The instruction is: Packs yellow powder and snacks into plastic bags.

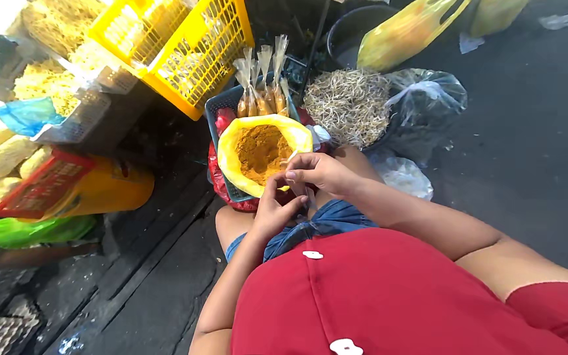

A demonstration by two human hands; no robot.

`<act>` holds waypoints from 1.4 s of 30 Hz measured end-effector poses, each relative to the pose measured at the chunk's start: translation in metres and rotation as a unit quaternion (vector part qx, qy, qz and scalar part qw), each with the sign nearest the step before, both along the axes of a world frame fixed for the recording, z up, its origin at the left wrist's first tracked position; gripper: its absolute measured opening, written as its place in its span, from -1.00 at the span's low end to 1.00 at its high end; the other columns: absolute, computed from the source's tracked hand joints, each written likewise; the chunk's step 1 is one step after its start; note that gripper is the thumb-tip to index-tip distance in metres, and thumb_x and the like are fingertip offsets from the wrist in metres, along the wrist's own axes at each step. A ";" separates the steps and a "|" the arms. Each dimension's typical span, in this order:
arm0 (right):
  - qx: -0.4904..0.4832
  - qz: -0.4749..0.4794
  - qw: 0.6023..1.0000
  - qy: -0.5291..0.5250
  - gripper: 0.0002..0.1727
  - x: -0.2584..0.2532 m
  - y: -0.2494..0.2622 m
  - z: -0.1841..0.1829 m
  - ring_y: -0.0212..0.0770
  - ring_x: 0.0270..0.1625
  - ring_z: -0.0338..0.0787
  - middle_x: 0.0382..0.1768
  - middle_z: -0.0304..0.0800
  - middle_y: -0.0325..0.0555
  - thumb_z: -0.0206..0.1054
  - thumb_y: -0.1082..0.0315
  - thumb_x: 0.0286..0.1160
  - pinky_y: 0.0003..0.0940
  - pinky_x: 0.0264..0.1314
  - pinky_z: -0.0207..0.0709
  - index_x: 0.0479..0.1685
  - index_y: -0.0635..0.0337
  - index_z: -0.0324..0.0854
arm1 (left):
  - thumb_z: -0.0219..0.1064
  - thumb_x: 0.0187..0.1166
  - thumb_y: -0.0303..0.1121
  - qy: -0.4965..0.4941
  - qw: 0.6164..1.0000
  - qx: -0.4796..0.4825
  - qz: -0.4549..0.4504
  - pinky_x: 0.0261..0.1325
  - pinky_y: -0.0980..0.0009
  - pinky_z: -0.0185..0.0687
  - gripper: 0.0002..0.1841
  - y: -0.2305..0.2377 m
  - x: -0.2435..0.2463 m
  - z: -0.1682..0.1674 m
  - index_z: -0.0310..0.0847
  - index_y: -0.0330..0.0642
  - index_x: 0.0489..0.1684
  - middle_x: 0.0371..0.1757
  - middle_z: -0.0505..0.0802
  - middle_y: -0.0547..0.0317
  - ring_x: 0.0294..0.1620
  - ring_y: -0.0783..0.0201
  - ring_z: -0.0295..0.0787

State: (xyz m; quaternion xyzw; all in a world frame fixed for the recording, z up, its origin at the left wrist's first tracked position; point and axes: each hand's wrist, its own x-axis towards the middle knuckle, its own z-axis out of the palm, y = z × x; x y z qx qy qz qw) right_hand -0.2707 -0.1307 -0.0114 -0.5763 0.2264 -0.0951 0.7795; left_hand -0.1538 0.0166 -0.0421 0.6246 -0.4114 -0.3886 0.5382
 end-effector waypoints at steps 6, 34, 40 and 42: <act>-0.229 0.010 0.973 0.020 -0.87 -0.010 0.004 0.014 -0.35 -0.01 0.68 0.02 0.72 -0.15 0.47 0.26 0.47 -0.40 0.00 0.59 -0.22 0.11 0.81 | 0.45 0.44 -0.55 0.019 1.000 -0.019 -0.007 0.14 0.45 0.76 -0.78 0.002 0.002 0.004 0.68 -0.41 -0.01 -0.14 0.87 0.21 -0.07 0.48 0.82; -0.205 -0.066 0.968 -0.131 -0.57 0.002 -0.021 0.043 -0.33 0.12 0.85 0.08 0.88 -0.09 0.03 0.48 0.72 -0.32 0.29 0.72 0.52 0.33 0.47 | 0.38 0.61 -0.41 -0.137 0.972 0.022 -0.189 0.50 0.32 0.57 -0.81 0.003 0.014 0.031 0.91 -0.21 -0.01 0.25 0.86 0.04 0.38 0.29 0.72; -0.221 -0.177 0.950 -0.133 -0.61 -0.010 -0.034 0.051 -0.30 0.14 0.85 0.09 0.88 -0.06 0.07 0.46 0.73 -0.31 0.32 0.71 0.46 0.37 0.51 | 0.46 0.52 -0.15 0.003 0.985 0.031 -0.172 0.43 0.32 0.67 -0.42 0.004 0.017 0.017 0.61 -0.44 0.39 0.43 0.72 -0.09 0.37 0.26 0.72; -0.223 -0.129 0.962 -0.088 -0.64 -0.005 -0.003 0.045 -0.36 0.06 0.85 0.10 0.88 -0.08 0.08 0.43 0.76 -0.37 0.16 0.74 0.42 0.31 0.55 | 0.43 0.53 -0.22 0.018 0.995 -0.002 -0.099 0.38 0.35 0.69 -0.46 -0.007 0.011 0.021 0.61 -0.44 0.39 0.31 0.80 -0.02 0.26 0.34 0.77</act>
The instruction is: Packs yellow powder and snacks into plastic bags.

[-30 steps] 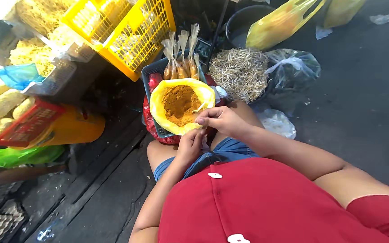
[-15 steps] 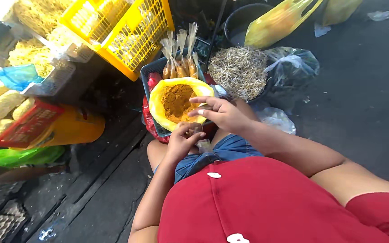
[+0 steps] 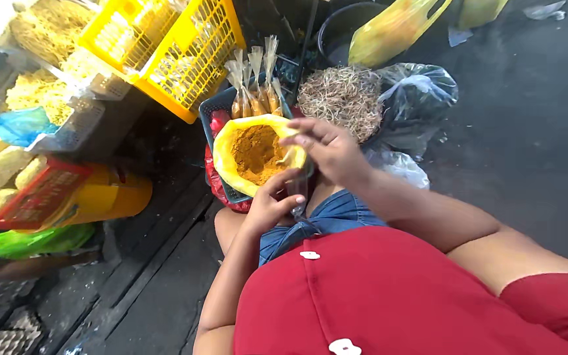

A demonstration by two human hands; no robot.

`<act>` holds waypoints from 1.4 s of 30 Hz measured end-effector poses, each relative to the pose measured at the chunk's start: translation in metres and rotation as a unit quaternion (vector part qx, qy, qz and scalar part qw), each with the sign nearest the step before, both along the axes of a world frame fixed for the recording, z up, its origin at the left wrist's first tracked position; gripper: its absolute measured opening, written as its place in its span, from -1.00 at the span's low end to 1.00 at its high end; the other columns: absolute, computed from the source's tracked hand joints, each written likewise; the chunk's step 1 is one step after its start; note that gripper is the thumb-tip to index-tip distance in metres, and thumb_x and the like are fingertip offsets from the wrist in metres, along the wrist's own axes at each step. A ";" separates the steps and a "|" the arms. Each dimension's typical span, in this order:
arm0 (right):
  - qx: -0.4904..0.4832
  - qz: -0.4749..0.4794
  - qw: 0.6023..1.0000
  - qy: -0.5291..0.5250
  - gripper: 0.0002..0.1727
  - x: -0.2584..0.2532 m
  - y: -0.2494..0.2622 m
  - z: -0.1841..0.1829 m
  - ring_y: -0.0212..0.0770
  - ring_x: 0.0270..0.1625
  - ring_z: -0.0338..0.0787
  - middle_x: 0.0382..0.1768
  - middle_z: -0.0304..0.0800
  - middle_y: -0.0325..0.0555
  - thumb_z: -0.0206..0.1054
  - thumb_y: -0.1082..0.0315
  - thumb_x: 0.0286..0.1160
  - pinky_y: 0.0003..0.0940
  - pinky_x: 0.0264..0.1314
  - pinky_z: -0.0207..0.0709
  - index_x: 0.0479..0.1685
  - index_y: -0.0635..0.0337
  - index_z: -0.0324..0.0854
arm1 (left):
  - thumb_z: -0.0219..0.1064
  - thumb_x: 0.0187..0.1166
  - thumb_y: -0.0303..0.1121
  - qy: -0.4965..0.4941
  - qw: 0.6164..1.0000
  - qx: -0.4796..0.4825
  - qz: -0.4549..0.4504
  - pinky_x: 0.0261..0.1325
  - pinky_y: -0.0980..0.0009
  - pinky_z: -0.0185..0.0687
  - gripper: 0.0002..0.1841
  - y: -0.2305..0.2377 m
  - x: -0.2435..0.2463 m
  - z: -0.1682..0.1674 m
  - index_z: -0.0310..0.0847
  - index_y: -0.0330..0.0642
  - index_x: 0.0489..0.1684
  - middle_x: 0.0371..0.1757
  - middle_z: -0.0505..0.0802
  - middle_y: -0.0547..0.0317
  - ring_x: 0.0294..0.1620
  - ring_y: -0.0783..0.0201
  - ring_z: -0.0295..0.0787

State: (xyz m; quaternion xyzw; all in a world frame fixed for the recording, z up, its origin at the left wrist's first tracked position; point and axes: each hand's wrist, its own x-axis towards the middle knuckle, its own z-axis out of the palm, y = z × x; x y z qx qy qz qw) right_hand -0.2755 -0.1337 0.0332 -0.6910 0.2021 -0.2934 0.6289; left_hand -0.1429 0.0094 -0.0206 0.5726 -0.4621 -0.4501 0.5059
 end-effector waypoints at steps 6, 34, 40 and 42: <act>-0.036 0.023 0.999 -0.028 -0.62 0.006 -0.012 0.001 -0.37 0.19 0.83 0.16 0.87 -0.09 0.10 0.43 0.75 -0.35 0.35 0.69 0.42 0.35 0.58 | 0.32 0.64 -0.46 -0.108 0.994 0.010 -0.017 0.47 0.36 0.62 -0.79 0.007 0.001 -0.002 0.85 -0.33 0.04 0.20 0.88 0.03 0.32 0.34 0.77; -0.294 0.113 0.898 0.307 -0.76 0.042 -0.032 -0.076 0.21 0.18 0.82 0.05 0.83 0.22 0.24 0.50 0.64 0.19 0.32 0.63 0.13 0.29 0.76 | -0.16 0.87 -0.45 0.183 0.951 0.011 0.249 -0.51 0.59 0.59 -0.84 0.056 0.041 -0.019 0.35 -0.12 -0.01 -0.34 0.77 0.27 -0.53 0.47 0.67; -0.216 0.127 0.931 0.266 -0.77 0.079 -0.033 -0.088 0.09 0.11 0.84 0.01 0.85 0.15 0.24 0.41 0.72 0.11 0.30 0.63 0.14 0.28 0.73 | 0.08 0.79 -0.44 0.008 0.954 0.076 0.289 -0.36 0.60 0.48 -0.83 0.070 0.048 -0.031 0.59 -0.26 0.02 -0.31 0.77 0.34 -0.46 0.57 0.57; -0.266 0.127 0.919 0.262 -0.73 0.084 -0.035 -0.087 0.17 0.14 0.84 0.01 0.85 0.19 0.17 0.36 0.77 0.18 0.30 0.62 0.17 0.28 0.72 | 0.14 0.77 -0.38 -0.086 0.950 0.098 0.285 -0.19 0.57 0.56 -0.77 0.077 0.054 -0.033 0.74 -0.25 0.04 -0.21 0.82 0.35 -0.33 0.59 0.64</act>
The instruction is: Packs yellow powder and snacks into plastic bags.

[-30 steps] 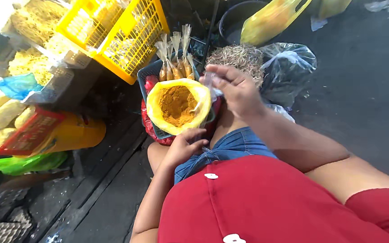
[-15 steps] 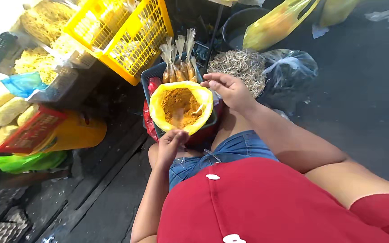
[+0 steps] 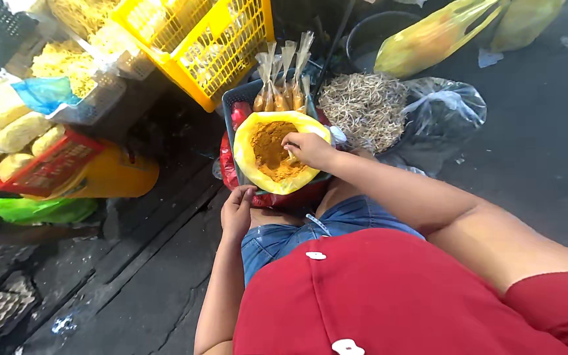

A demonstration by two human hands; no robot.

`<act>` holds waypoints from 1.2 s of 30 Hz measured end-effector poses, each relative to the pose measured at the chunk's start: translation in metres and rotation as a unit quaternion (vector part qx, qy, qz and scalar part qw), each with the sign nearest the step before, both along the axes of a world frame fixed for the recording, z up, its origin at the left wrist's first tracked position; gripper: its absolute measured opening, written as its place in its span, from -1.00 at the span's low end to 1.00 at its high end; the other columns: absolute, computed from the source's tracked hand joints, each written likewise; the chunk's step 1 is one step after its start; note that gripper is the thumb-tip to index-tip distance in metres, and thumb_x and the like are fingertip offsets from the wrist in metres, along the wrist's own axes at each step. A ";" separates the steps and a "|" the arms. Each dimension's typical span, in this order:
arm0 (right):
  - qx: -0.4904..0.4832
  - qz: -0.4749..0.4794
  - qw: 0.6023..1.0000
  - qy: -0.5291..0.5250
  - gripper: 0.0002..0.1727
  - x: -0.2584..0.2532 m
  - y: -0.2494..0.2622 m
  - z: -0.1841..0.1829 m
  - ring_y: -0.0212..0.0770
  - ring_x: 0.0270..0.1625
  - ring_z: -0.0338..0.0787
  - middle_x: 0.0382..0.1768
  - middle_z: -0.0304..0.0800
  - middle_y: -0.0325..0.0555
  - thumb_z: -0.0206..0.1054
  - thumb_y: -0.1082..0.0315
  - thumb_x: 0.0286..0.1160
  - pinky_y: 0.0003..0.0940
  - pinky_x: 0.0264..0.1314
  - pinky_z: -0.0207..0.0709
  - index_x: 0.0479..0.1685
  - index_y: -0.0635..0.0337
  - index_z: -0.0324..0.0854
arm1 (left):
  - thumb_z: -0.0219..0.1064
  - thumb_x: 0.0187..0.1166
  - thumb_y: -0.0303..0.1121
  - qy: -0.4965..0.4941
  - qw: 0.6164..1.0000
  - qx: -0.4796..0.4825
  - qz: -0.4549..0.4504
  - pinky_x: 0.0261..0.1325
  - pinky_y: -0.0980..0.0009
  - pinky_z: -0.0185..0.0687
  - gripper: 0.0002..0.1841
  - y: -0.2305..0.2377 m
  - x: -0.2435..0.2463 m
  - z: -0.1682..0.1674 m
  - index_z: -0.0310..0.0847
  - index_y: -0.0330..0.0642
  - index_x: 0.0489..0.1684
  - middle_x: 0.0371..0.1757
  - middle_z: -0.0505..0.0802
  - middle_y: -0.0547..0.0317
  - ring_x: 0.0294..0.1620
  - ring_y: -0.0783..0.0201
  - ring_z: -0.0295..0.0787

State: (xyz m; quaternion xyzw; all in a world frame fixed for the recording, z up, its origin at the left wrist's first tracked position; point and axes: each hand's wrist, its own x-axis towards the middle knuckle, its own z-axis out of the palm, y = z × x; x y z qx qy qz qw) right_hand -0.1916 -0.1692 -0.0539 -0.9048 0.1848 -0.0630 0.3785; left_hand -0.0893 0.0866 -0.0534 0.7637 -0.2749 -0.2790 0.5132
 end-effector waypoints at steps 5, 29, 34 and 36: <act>0.053 -0.053 0.996 0.057 -0.70 0.002 0.003 -0.011 0.21 0.02 0.86 -0.05 0.83 0.22 0.11 0.30 0.84 0.24 0.16 0.65 0.26 0.30 0.59 | 0.31 0.68 -0.31 -0.094 0.994 0.055 0.015 0.07 0.45 0.65 -0.80 0.007 0.003 -0.008 0.81 -0.21 -0.02 -0.09 0.85 0.23 -0.13 0.52 0.73; 0.407 -0.238 0.871 -0.140 -0.76 -0.017 -0.024 0.052 -0.24 -0.17 0.90 -0.04 0.80 -0.01 0.14 0.40 0.80 -0.32 -0.09 0.82 0.30 0.28 0.41 | 0.30 0.71 -0.26 -0.160 0.985 0.057 -0.015 0.04 0.38 0.67 -0.71 -0.025 0.007 -0.020 0.72 -0.37 0.05 -0.11 0.81 0.00 -0.16 0.35 0.73; 0.412 -0.217 0.872 -0.150 -0.79 -0.015 -0.021 0.066 -0.24 -0.19 0.91 -0.06 0.82 -0.04 0.13 0.42 0.80 -0.33 -0.12 0.82 0.27 0.25 0.42 | 0.29 0.72 -0.25 -0.148 0.986 0.071 -0.027 0.04 0.38 0.65 -0.71 -0.028 0.006 -0.015 0.71 -0.36 0.04 -0.13 0.79 0.02 -0.17 0.36 0.71; 0.398 -0.200 0.885 -0.138 -0.78 -0.013 -0.015 0.063 -0.26 -0.19 0.90 -0.08 0.83 -0.05 0.12 0.41 0.81 -0.32 -0.11 0.80 0.28 0.26 0.42 | 0.27 0.73 -0.25 -0.141 0.987 0.071 -0.032 0.00 0.41 0.63 -0.72 -0.030 0.005 -0.012 0.71 -0.35 0.01 -0.19 0.78 0.08 -0.22 0.40 0.69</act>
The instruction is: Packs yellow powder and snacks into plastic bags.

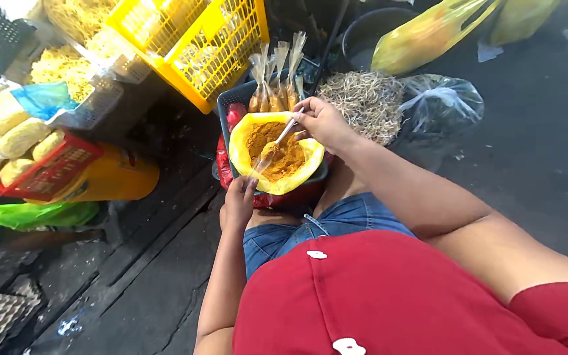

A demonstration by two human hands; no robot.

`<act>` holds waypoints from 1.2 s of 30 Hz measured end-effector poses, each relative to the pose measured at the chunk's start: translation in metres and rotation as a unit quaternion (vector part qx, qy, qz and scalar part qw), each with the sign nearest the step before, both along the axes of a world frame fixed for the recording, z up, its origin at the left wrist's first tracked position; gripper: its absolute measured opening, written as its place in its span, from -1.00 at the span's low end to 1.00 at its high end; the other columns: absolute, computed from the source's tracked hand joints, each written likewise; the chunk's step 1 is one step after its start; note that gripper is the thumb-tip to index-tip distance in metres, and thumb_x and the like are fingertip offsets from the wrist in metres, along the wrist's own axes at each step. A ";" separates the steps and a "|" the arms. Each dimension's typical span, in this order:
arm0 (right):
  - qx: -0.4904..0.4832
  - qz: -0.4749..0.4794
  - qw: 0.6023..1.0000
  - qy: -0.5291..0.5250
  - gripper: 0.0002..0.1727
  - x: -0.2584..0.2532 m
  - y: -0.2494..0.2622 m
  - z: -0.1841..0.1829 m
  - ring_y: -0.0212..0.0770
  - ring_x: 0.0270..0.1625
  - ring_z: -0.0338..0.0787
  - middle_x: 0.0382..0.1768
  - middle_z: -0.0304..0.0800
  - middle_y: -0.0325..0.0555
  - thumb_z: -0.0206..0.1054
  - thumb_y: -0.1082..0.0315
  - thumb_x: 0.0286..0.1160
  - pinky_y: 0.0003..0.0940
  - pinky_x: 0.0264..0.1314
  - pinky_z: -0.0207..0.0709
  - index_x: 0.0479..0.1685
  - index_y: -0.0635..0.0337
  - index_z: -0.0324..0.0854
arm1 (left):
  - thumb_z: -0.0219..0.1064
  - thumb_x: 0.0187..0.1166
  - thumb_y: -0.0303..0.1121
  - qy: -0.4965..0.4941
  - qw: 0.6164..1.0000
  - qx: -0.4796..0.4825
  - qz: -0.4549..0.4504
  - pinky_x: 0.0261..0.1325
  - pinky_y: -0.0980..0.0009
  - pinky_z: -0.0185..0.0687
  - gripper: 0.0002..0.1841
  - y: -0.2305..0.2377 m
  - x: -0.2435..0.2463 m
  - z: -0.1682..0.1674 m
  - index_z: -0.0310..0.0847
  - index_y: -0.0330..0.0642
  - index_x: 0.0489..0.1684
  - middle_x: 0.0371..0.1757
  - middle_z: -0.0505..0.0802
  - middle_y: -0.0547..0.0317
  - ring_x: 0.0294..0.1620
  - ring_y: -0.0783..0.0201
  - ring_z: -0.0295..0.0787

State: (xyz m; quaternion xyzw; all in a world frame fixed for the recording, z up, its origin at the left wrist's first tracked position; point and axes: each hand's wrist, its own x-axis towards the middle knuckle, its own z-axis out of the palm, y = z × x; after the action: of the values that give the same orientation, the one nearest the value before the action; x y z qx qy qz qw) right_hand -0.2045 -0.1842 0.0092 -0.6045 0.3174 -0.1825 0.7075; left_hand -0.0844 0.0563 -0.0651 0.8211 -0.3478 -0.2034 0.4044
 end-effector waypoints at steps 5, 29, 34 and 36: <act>-0.093 0.076 0.993 -0.007 -0.77 0.006 0.021 -0.013 -0.30 -0.08 0.84 -0.03 0.82 -0.02 0.14 0.41 0.79 -0.32 0.03 0.72 0.25 0.32 0.48 | 0.07 0.85 -0.29 0.025 0.999 -0.004 -0.018 -0.08 0.49 0.61 -0.66 -0.006 -0.003 0.012 0.72 -0.36 -0.07 -0.30 0.80 0.18 -0.32 0.51 0.67; -0.337 0.158 0.899 0.231 -0.70 0.026 0.028 -0.085 0.34 0.10 0.84 -0.01 0.83 0.29 0.12 0.32 0.82 0.33 0.19 0.61 0.29 0.29 0.60 | 0.49 0.48 -0.46 0.098 0.993 -0.044 0.040 -0.06 0.48 0.68 -0.78 0.014 0.003 -0.002 0.66 -0.31 -0.01 -0.25 0.82 0.17 -0.26 0.49 0.73; -0.268 0.171 0.927 0.199 -0.71 0.028 0.040 -0.081 0.17 -0.02 0.88 0.01 0.83 0.20 0.14 0.31 0.81 0.21 0.14 0.70 0.29 0.26 0.59 | 0.50 0.48 -0.41 0.081 0.996 -0.012 0.047 -0.04 0.47 0.68 -0.75 0.011 0.004 0.003 0.66 -0.29 0.03 -0.23 0.82 0.16 -0.23 0.48 0.74; -0.258 0.168 0.932 0.193 -0.72 0.026 0.041 -0.085 0.13 -0.01 0.87 0.00 0.83 0.18 0.14 0.31 0.81 0.17 0.16 0.68 0.27 0.26 0.60 | 0.48 0.50 -0.40 0.071 0.997 -0.008 0.040 -0.01 0.46 0.68 -0.72 0.006 0.004 0.007 0.65 -0.34 0.07 -0.18 0.82 0.10 -0.20 0.45 0.75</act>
State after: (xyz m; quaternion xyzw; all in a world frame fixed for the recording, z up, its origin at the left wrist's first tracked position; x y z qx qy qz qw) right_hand -0.1785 -0.1436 -0.0756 -0.8340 0.2840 -0.0162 0.4729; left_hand -0.0805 0.0618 -0.0581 0.8143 -0.2869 -0.2424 0.4426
